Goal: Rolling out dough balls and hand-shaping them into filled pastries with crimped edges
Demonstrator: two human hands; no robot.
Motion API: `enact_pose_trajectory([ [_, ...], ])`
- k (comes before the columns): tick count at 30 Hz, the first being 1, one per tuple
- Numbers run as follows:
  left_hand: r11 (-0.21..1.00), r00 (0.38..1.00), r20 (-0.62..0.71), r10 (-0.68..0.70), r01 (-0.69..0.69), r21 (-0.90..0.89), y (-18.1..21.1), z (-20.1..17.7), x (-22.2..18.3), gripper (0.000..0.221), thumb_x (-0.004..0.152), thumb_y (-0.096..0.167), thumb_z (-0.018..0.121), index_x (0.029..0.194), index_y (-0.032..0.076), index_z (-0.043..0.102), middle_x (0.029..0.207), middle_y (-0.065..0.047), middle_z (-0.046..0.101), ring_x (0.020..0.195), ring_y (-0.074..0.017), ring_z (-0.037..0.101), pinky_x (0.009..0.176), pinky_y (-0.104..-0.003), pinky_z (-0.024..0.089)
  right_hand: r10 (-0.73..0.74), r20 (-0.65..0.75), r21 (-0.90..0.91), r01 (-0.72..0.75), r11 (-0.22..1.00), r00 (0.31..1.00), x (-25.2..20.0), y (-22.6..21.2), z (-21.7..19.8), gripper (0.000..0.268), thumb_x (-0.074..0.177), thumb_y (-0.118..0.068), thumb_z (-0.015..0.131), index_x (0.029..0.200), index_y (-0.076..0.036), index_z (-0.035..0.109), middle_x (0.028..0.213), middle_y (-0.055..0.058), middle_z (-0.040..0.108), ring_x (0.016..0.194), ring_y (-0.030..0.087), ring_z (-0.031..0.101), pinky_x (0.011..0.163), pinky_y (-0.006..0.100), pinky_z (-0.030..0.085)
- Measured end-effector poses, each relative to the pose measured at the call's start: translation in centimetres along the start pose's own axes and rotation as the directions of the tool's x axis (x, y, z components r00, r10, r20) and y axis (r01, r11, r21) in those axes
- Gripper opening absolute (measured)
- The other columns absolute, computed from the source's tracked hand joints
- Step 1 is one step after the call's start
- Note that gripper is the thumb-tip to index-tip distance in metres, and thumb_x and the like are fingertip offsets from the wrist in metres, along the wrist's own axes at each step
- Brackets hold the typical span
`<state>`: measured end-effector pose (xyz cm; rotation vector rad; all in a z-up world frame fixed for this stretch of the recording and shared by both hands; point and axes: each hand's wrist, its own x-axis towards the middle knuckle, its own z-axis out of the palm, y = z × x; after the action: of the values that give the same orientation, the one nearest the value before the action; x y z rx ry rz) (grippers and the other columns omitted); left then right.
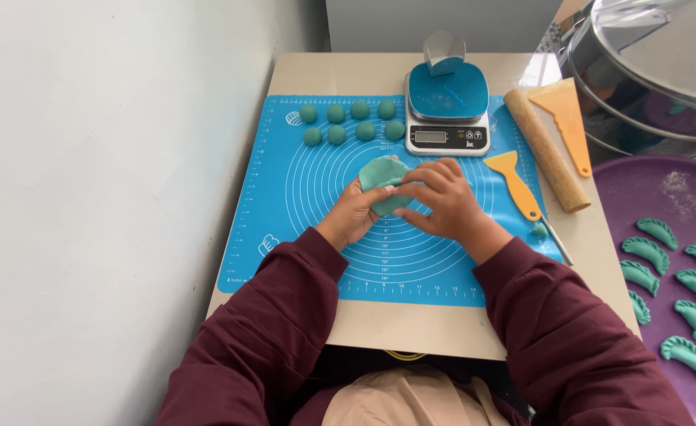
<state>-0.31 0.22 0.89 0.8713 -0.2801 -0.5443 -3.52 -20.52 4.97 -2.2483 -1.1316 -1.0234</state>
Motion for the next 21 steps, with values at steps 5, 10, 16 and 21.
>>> enact_pose_trajectory([
  [5, 1.000, 1.000, 0.014, 0.005, -0.005, -0.004, 0.0, -0.2, 0.2, 0.050, 0.101, 0.008, 0.059, 0.150, 0.011, 0.047, 0.130, -0.005, 0.062, 0.115, -0.0158, 0.064, 0.090, -0.032, 0.058, -0.044, 0.048, -0.053, 0.047, 0.997, 0.998, 0.2, -0.2, 0.2, 0.037, 0.078, -0.042, 0.086, 0.103, -0.018, 0.073, 0.113, 0.000, 0.066, 0.112, 0.023, 0.060, 0.096, 0.041, 0.044],
  [10, 0.999, 1.000, 0.016, -0.006, 0.006, -0.038, 0.0, -0.5, 0.3, 0.048, 0.103, 0.008, 0.057, 0.150, 0.011, 0.049, 0.131, -0.007, 0.062, 0.113, -0.0160, 0.064, 0.089, -0.032, 0.058, -0.070, 0.082, -0.072, 0.076, 0.995, 0.994, -0.1, -0.2, 0.6, 0.035, 0.076, -0.040, 0.086, 0.101, -0.019, 0.072, 0.116, 0.000, 0.066, 0.113, 0.023, 0.060, 0.098, 0.042, 0.045],
  [16, 0.998, 1.000, 0.005, -0.006, 0.006, -0.062, 0.3, -0.1, 0.2, 0.047, 0.102, 0.011, 0.055, 0.149, 0.009, 0.047, 0.131, -0.008, 0.062, 0.115, -0.0169, 0.065, 0.094, -0.034, 0.059, -0.069, 0.091, -0.116, 0.080, 0.990, 0.993, -0.7, 0.0, 1.2, 0.029, 0.079, -0.030, 0.087, 0.105, -0.023, 0.076, 0.115, -0.003, 0.067, 0.112, 0.019, 0.061, 0.098, 0.039, 0.046],
  [21, 0.992, 1.000, 0.001, -0.003, 0.004, -0.123, -0.2, -0.4, 0.4, 0.042, 0.107, 0.017, 0.051, 0.148, 0.007, 0.048, 0.131, -0.009, 0.061, 0.114, -0.0175, 0.065, 0.092, -0.033, 0.058, -0.036, 0.073, -0.084, 0.043, 0.996, 0.997, -0.5, -0.2, 1.1, 0.026, 0.084, -0.034, 0.082, 0.106, -0.022, 0.075, 0.113, -0.002, 0.068, 0.112, 0.020, 0.061, 0.097, 0.039, 0.046],
])
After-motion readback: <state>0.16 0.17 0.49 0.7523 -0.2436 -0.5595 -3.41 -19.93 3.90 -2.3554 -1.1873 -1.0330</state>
